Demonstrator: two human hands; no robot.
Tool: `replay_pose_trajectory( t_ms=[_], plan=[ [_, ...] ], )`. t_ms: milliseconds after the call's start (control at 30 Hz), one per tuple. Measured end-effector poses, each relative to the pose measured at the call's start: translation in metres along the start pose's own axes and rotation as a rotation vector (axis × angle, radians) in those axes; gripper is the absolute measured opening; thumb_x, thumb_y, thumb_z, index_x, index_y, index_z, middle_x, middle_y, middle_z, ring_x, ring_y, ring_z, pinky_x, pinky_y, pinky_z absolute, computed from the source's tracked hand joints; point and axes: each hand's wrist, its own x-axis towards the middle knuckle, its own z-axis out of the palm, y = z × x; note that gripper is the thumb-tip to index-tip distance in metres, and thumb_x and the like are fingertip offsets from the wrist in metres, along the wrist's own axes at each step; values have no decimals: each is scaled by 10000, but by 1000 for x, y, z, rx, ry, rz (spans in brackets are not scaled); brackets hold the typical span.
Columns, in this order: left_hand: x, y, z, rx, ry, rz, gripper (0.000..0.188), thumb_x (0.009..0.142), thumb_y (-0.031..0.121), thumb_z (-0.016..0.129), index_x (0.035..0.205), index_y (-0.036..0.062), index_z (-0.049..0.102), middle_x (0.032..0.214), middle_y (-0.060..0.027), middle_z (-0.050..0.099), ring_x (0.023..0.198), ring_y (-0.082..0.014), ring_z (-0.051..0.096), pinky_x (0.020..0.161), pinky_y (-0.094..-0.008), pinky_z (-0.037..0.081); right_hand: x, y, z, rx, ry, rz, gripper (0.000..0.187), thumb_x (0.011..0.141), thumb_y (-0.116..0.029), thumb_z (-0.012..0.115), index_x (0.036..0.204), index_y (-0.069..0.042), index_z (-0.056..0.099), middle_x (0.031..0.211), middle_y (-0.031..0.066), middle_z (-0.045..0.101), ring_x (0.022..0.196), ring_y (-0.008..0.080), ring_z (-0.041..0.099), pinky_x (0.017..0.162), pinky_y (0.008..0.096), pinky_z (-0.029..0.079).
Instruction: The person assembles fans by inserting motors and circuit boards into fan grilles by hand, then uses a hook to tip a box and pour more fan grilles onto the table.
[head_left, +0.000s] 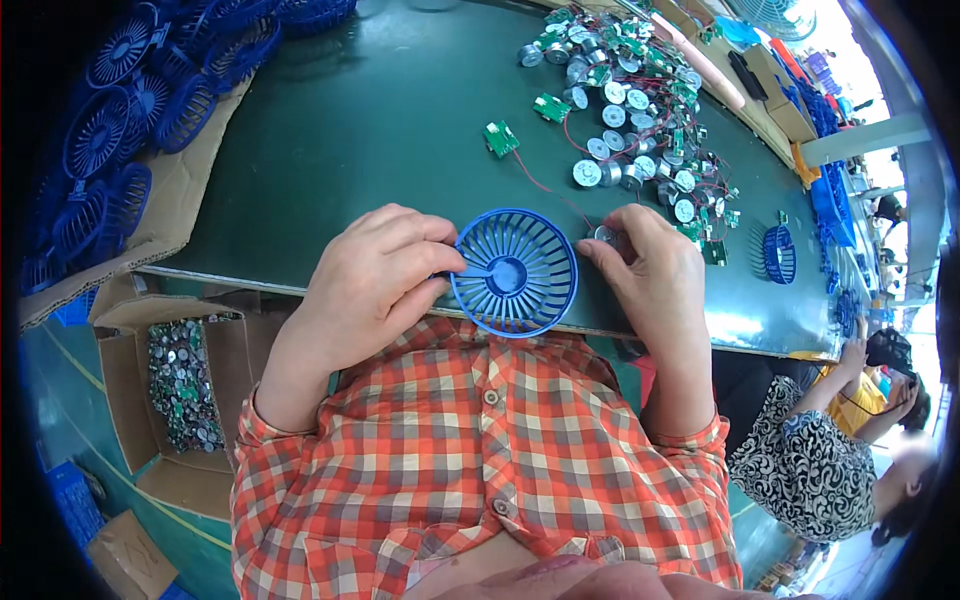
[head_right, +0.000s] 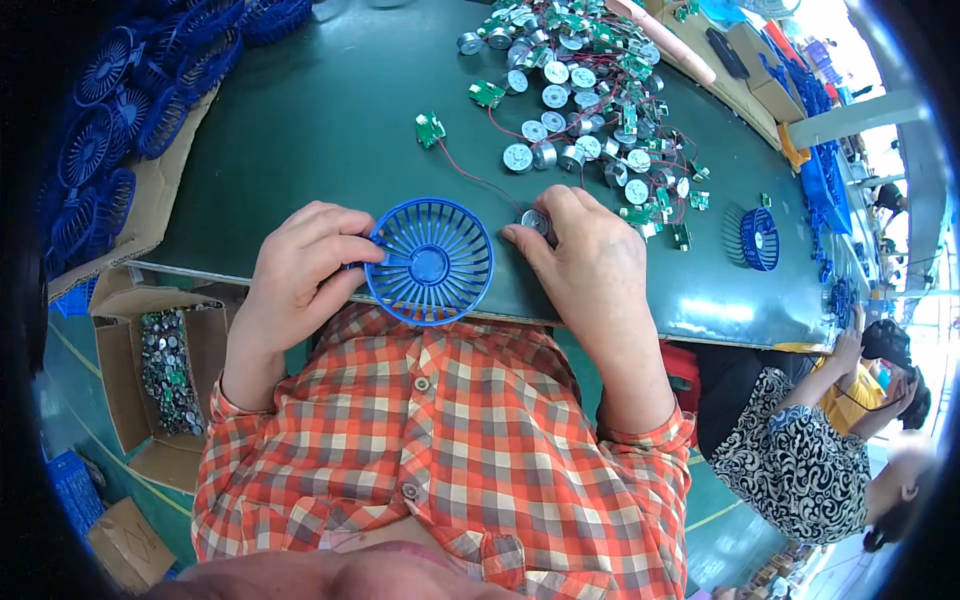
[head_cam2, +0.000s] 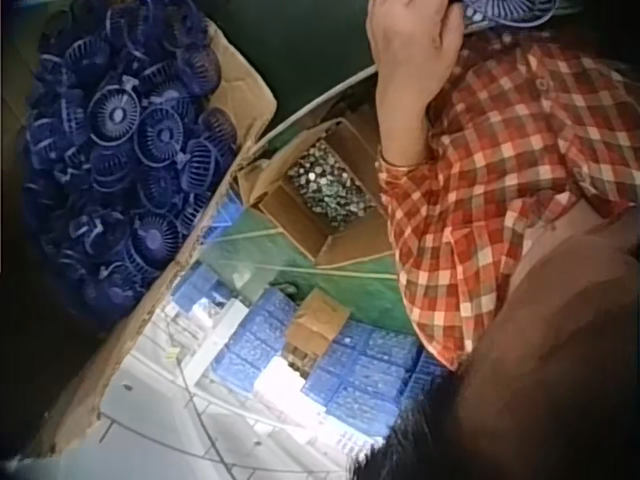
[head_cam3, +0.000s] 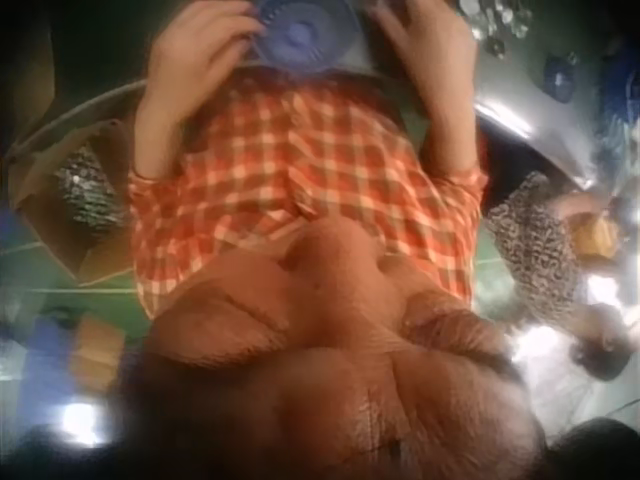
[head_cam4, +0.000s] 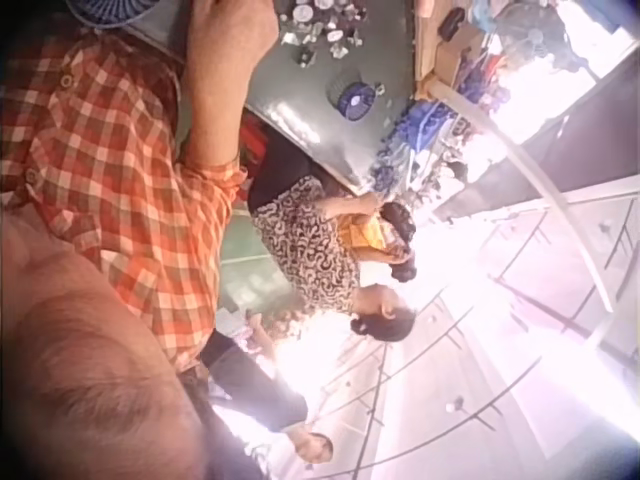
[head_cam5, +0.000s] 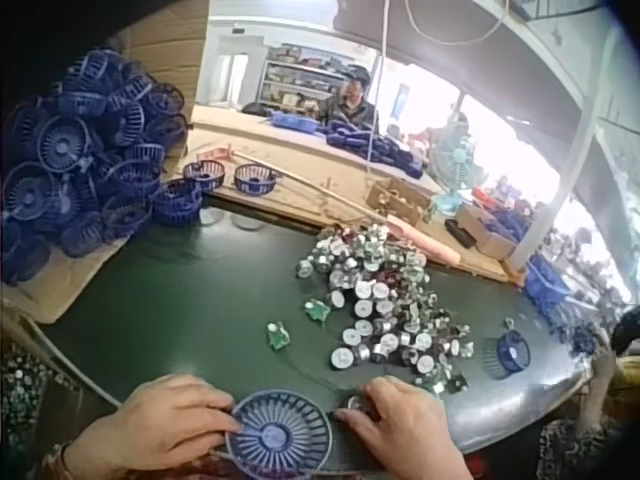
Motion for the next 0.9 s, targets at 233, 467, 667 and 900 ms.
replay_pose_trajectory(
  t_ms=[233,467,667,900],
  plan=[
    [-1,2,-2,52,2,3,206,764,52,748,957,58,676,1039,-82,664,937,-276,642,811,-392,528,-3,-43,-15,120,63,-329,263,780,-163,818,953,-27,673,798,92,624,706,247,625,624,356,496],
    [-3,1,-1,52,36,5,204,756,35,739,949,52,676,1023,-94,656,918,-291,638,791,-398,525,4,-51,-4,-88,-70,-452,283,783,-186,788,1011,-76,661,865,55,612,803,265,577,719,398,442],
    [-3,1,1,70,48,10,175,780,45,742,941,57,673,1016,-84,652,924,-280,634,812,-396,533,12,-56,0,-95,-62,-556,285,780,-189,783,1021,-80,675,883,45,615,810,259,579,718,395,439],
    [-2,1,1,76,53,31,176,777,33,737,939,46,669,1012,-92,650,922,-283,631,814,-395,533,18,-58,4,-25,-155,-498,279,793,-207,776,999,-61,659,854,80,613,807,297,614,702,423,458]
  ],
)
